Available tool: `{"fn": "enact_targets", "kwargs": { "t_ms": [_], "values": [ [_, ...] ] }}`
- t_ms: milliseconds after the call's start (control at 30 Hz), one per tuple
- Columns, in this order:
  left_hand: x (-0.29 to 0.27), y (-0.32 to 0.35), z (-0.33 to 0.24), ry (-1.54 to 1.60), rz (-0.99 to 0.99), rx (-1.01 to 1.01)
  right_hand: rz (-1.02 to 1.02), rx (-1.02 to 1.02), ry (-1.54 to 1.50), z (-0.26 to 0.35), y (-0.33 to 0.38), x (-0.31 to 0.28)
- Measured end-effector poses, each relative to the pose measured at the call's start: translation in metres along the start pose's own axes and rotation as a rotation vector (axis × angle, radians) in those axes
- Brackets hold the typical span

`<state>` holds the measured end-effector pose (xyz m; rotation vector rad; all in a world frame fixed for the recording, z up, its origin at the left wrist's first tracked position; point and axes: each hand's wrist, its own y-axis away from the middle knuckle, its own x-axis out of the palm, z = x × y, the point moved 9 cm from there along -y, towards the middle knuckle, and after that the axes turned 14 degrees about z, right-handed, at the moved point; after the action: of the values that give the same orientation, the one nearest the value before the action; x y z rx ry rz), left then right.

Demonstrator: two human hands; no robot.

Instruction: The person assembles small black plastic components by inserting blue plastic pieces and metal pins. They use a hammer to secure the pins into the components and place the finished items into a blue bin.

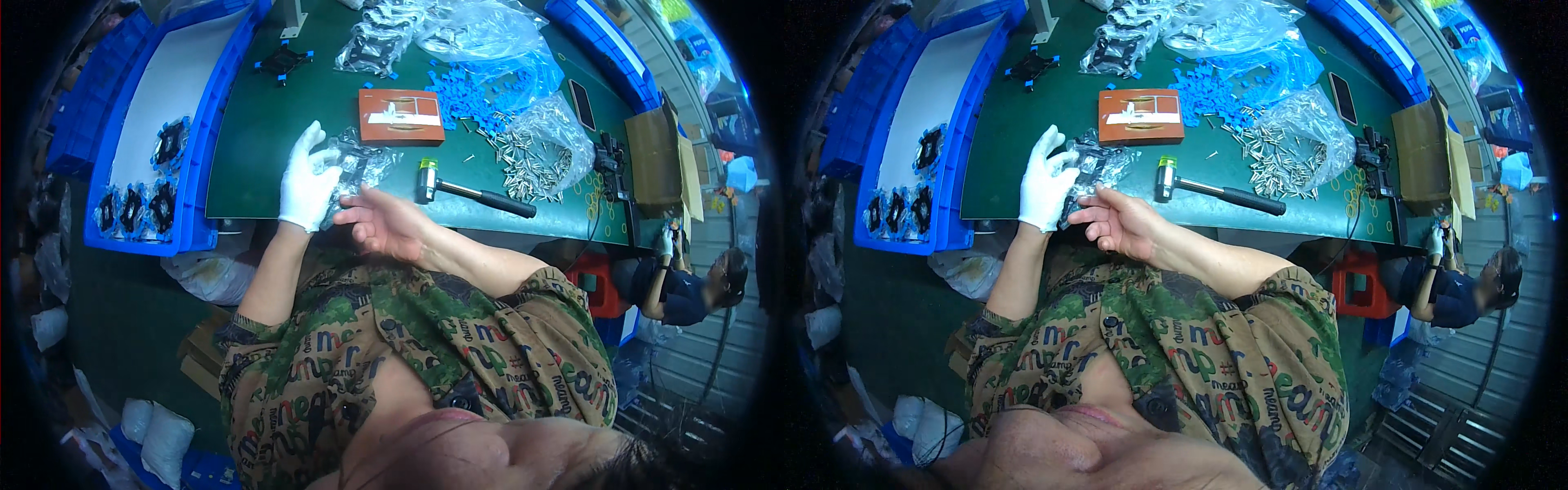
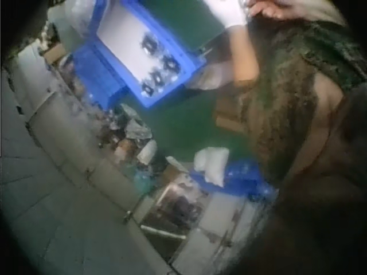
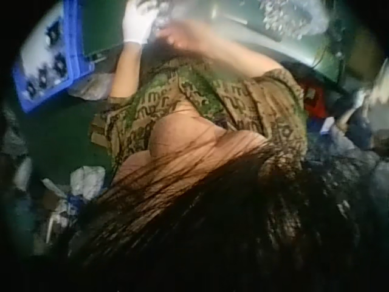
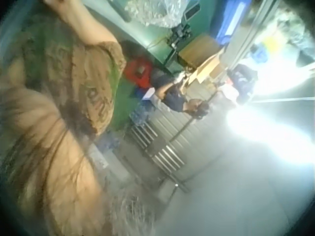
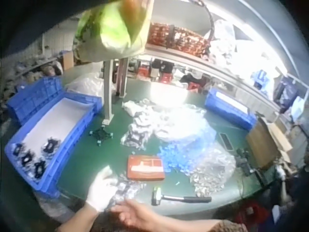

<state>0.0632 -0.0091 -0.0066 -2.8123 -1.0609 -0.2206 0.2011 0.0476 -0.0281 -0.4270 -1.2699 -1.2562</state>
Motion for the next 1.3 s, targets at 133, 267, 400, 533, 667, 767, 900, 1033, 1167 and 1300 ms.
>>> {"fn": "enact_targets", "kwargs": {
  "t_ms": [133,267,400,533,667,767,900,1033,1167,1300],
  "values": [
    [0.016,0.006,-0.005,-0.209,0.03,-0.04,-0.049,-0.1,-0.009,0.003,-0.001,-0.003],
    [0.027,0.025,-0.018,-0.12,0.096,0.022,-0.099,-0.141,0.064,0.005,0.003,-0.007],
    [0.018,0.046,-0.055,-0.339,0.099,0.084,-0.152,-0.153,0.176,0.008,0.016,-0.007],
    [-0.011,0.023,-0.089,-0.808,-0.137,0.266,-0.194,-0.152,0.163,0.009,0.02,-0.006],
    [0.012,-0.032,-0.069,-1.122,0.284,0.067,-0.186,-0.16,0.162,0.011,0.021,-0.004],
    [0.052,-0.047,-0.068,-1.354,0.599,-0.134,-0.186,-0.147,0.153,0.01,0.025,-0.007],
    [0.074,-0.037,-0.073,-1.635,0.686,-0.082,-0.146,-0.087,0.128,-0.003,0.032,-0.014],
    [0.072,-0.027,-0.065,-1.634,0.67,-0.206,-0.104,-0.02,0.135,-0.011,0.043,-0.009],
    [0.078,-0.014,-0.065,-1.588,0.628,-0.136,-0.076,0.069,0.192,-0.022,0.052,-0.015],
    [0.091,0.003,-0.064,-1.539,0.604,-0.13,-0.032,0.118,0.202,-0.035,0.06,-0.022]
  ]
}}
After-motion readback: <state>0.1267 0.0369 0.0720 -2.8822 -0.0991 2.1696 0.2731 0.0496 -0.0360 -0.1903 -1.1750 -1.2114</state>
